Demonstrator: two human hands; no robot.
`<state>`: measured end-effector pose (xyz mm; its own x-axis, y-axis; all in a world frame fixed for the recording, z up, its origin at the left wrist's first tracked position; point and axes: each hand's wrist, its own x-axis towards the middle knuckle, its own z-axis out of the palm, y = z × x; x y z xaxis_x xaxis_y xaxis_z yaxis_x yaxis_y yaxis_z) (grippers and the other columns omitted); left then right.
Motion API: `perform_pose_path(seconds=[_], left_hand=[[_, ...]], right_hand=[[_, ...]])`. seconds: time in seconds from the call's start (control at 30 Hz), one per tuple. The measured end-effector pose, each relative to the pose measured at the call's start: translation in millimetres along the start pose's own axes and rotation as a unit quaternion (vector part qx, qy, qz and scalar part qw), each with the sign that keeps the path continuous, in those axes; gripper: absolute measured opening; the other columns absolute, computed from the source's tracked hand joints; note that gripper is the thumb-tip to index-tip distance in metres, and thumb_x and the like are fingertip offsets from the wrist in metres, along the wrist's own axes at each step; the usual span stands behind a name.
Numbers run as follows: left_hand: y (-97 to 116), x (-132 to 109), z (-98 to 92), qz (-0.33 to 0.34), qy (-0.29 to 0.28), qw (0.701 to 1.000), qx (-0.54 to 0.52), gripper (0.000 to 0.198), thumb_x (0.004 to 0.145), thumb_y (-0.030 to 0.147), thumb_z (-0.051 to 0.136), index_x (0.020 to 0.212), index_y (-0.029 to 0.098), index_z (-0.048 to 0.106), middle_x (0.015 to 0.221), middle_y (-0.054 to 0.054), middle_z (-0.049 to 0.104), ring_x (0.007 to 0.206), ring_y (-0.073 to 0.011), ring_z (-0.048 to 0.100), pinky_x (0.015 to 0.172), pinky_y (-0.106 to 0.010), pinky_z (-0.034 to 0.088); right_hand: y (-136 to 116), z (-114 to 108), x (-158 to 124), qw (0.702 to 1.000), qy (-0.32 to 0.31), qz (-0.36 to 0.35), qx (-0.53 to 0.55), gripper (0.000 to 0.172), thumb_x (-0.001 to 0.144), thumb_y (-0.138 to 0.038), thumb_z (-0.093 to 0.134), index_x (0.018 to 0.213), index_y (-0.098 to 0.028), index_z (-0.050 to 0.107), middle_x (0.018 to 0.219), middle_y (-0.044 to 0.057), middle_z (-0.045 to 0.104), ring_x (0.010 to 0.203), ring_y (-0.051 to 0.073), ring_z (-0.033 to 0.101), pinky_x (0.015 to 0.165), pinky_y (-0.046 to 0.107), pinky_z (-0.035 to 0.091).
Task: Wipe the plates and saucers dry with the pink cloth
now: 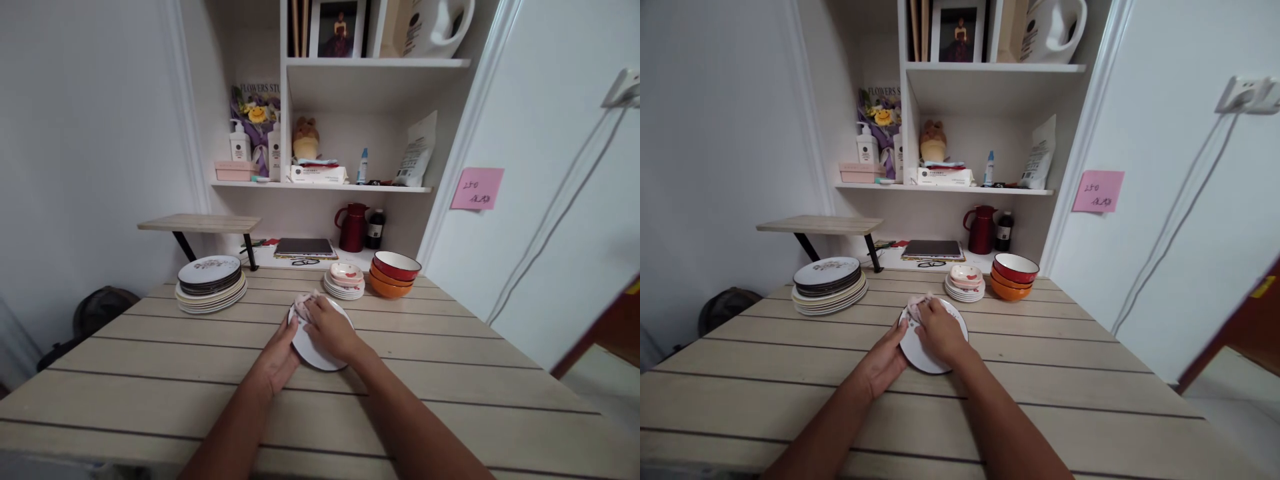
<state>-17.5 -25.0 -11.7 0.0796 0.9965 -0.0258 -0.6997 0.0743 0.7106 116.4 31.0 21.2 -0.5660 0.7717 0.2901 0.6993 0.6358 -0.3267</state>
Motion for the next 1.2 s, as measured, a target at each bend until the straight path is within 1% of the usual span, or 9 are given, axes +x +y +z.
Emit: perform_pose_path(seconds=[0.23,0.3,0.4,0.5,0.6,0.8,1.03,1.1,1.2], left_hand=[[0.3,0.0,1.5,0.009,0.037,0.999,0.002,0.045,0.087,0.034,0.061,0.128,0.017,0.053,0.117,-0.013,0.068,0.103,-0.0237,0.065,0.095,-0.039,0.049],[0.5,0.4,1.4,0.005,0.046,0.999,0.007,0.046,0.086,0.034,0.061,0.129,0.018,0.052,0.119,-0.013,0.067,0.103,-0.024,0.065,0.095,-0.039,0.049],[1.1,0.3,1.6,0.002,0.05,0.999,0.014,0.049,0.085,0.034,0.063,0.13,0.019,0.051,0.122,-0.014,0.066,0.106,-0.0246,0.065,0.097,-0.04,0.049],[2.4,-0.9,3.6,0.006,0.042,0.999,0.02,0.051,0.084,0.031,0.065,0.132,0.021,0.05,0.125,-0.012,0.065,0.109,-0.0234,0.063,0.099,-0.038,0.047],[3.7,-1.9,6.5,0.0,0.015,1.0,0.022,0.05,0.085,0.029,0.064,0.133,0.022,0.05,0.126,-0.011,0.065,0.111,-0.0215,0.062,0.101,-0.035,0.045],[2.1,0.2,4.5,-0.002,0.002,1.0,0.009,0.045,0.089,0.031,0.057,0.133,0.02,0.051,0.125,-0.011,0.065,0.112,-0.0205,0.062,0.103,-0.036,0.043],[3.4,1.3,2.6,-0.047,0.026,0.998,0.017,0.049,0.094,0.044,0.041,0.126,0.01,0.056,0.113,-0.016,0.07,0.113,-0.0251,0.061,0.104,-0.041,0.042],[4.6,1.7,3.7,-0.061,0.036,0.997,0.016,0.05,0.094,0.045,0.041,0.125,0.01,0.057,0.112,-0.016,0.07,0.114,-0.0258,0.061,0.105,-0.041,0.041],[5.4,2.2,3.9,-0.06,0.041,0.997,0.005,0.05,0.093,0.045,0.044,0.126,0.01,0.056,0.115,-0.015,0.069,0.115,-0.026,0.06,0.106,-0.041,0.041]], right_hand=[[26.3,-16.7,-7.7,0.971,-0.128,-0.153,0.132,0.036,0.07,-0.007,0.058,0.102,-0.02,0.065,0.107,0.005,0.063,0.103,0.019,0.056,0.092,0.029,0.042],[37.5,-22.3,-10.6,0.973,-0.15,-0.109,0.136,0.038,0.064,-0.001,0.055,0.094,-0.02,0.068,0.101,0.002,0.066,0.098,0.017,0.058,0.088,0.025,0.044],[45.9,-25.5,-11.9,0.988,-0.129,0.036,0.078,0.033,0.063,-0.002,0.056,0.086,-0.022,0.068,0.094,-0.001,0.068,0.086,0.016,0.062,0.075,0.023,0.044],[41.3,-20.5,-7.3,0.989,-0.051,0.135,0.016,0.03,0.078,-0.012,0.051,0.102,-0.022,0.065,0.109,0.007,0.064,0.093,0.022,0.062,0.074,0.029,0.043],[26.9,-10.8,0.1,0.986,0.014,0.165,-0.025,0.04,0.086,-0.016,0.042,0.124,-0.019,0.053,0.13,0.016,0.051,0.112,0.029,0.054,0.084,0.038,0.041],[2.9,-2.2,-0.3,0.999,-0.021,0.012,-0.025,0.05,0.083,-0.037,0.057,0.13,-0.02,0.05,0.135,0.016,0.048,0.12,0.032,0.046,0.096,0.046,0.037],[22.9,-26.3,-11.1,0.973,-0.139,-0.144,0.117,0.039,0.079,-0.033,0.065,0.116,-0.024,0.064,0.122,0.008,0.059,0.115,0.024,0.05,0.1,0.036,0.036],[32.7,-33.1,-13.7,0.957,-0.19,-0.146,0.165,0.03,0.079,-0.031,0.065,0.108,-0.024,0.069,0.115,0.004,0.063,0.109,0.02,0.055,0.097,0.031,0.038],[44.1,-37.5,-17.7,0.952,-0.24,-0.068,0.177,0.026,0.073,-0.025,0.067,0.098,-0.026,0.073,0.105,0.0,0.068,0.094,0.017,0.06,0.084,0.026,0.043]])
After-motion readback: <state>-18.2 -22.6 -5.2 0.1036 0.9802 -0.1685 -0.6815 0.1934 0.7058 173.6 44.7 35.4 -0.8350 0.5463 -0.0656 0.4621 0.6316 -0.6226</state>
